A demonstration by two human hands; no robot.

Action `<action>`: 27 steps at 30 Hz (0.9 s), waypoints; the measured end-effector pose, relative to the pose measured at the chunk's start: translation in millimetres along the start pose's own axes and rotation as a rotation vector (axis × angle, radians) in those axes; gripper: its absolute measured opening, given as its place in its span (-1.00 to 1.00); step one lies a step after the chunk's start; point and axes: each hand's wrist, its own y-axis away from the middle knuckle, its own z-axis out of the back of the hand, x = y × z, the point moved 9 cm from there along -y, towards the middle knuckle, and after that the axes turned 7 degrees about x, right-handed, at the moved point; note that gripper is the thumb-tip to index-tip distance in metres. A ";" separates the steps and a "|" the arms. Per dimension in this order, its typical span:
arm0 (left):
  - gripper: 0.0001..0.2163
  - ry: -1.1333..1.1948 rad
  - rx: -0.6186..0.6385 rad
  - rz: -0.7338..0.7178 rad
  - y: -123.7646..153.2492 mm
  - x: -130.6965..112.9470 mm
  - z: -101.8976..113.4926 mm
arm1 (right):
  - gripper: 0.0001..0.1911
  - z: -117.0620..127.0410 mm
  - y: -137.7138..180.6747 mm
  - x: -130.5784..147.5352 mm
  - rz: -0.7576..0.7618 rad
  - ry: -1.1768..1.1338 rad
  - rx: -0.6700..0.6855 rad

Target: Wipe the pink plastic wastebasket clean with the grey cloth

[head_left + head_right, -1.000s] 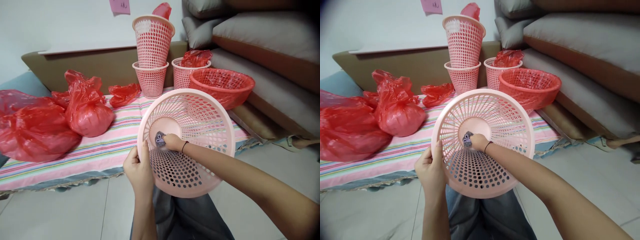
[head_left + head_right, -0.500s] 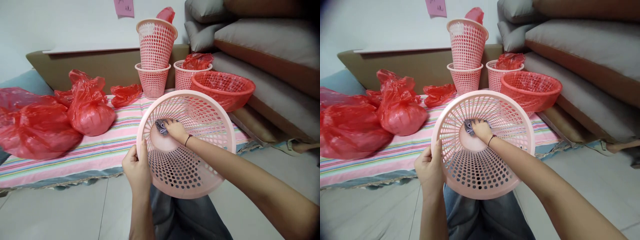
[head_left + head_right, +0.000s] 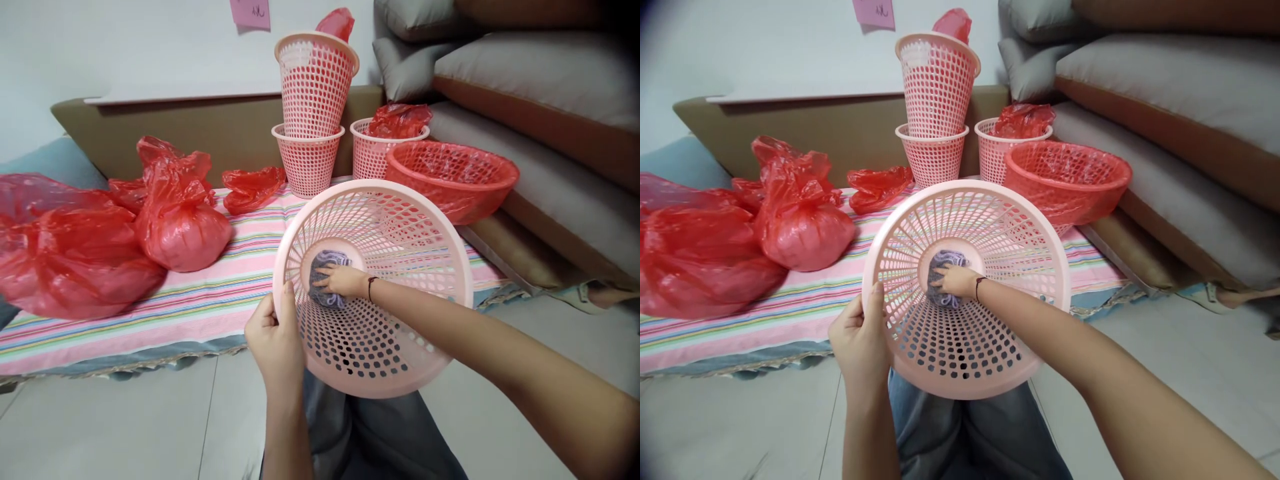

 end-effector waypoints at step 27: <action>-0.59 0.050 -0.005 0.075 -2.2 9.2 3.6 | -0.58 15.4 10.2 -42.8 -0.062 0.205 -0.132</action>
